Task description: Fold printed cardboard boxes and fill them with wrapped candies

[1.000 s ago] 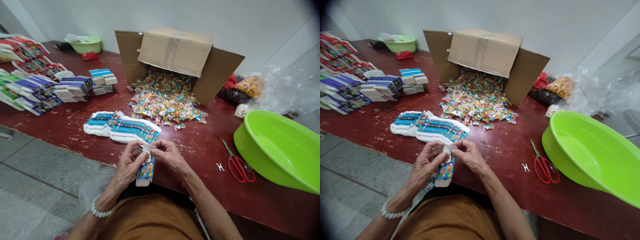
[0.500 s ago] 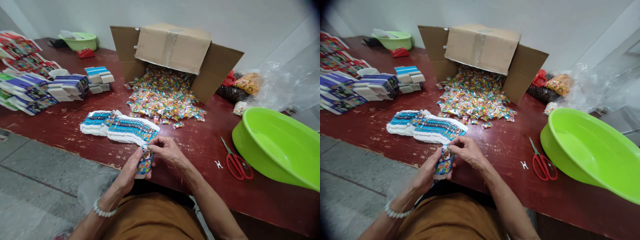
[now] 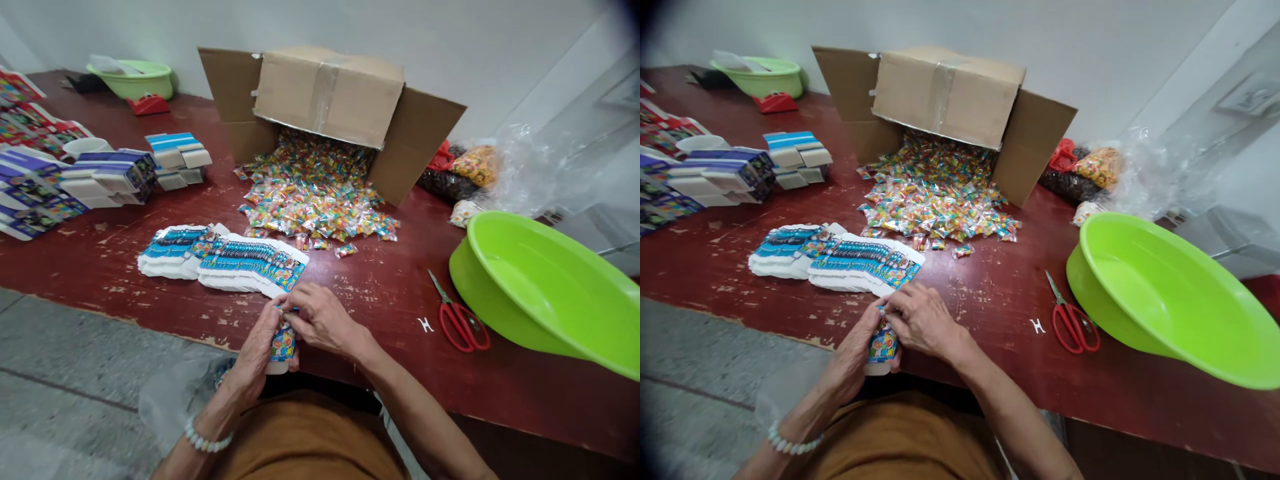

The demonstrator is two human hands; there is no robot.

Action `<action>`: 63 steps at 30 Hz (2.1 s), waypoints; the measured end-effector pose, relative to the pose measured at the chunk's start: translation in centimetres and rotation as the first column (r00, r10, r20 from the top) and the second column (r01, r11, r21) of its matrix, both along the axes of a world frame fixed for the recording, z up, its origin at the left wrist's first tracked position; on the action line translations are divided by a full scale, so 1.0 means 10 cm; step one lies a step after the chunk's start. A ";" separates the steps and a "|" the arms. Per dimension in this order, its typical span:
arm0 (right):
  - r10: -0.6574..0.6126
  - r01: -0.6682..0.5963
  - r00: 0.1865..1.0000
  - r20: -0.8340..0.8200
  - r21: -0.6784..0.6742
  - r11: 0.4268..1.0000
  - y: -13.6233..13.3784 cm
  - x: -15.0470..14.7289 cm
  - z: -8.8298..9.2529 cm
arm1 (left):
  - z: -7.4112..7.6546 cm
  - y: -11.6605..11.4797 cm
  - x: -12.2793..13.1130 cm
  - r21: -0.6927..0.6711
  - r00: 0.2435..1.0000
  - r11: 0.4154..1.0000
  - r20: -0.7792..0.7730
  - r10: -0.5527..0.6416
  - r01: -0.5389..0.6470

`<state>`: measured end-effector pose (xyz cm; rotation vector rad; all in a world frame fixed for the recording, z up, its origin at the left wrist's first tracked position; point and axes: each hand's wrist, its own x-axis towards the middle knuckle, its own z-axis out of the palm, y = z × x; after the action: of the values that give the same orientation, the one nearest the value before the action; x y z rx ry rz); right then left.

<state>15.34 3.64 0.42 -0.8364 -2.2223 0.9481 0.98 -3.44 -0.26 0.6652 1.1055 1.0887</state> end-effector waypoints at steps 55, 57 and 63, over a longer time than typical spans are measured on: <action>-0.134 -0.143 0.924 -0.358 -0.648 0.748 -0.31 -0.22 0.08 | 0.08 -0.18 -0.30 -0.141 0.935 0.988 0.354 -0.014 0.068; -0.182 -0.157 0.916 -0.356 -0.739 0.655 -0.28 -0.26 0.08 | 0.04 -0.17 -0.30 -0.094 0.952 0.995 0.307 0.007 0.023; -0.171 -0.179 0.920 -0.352 -0.766 0.617 -0.26 -0.34 0.03 | -0.04 -0.18 -0.33 -0.084 0.979 0.996 0.206 -0.006 0.024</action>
<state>11.94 1.00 0.77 -0.8793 -1.3868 1.9795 -2.36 -5.24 -0.68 0.4803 0.9621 1.0655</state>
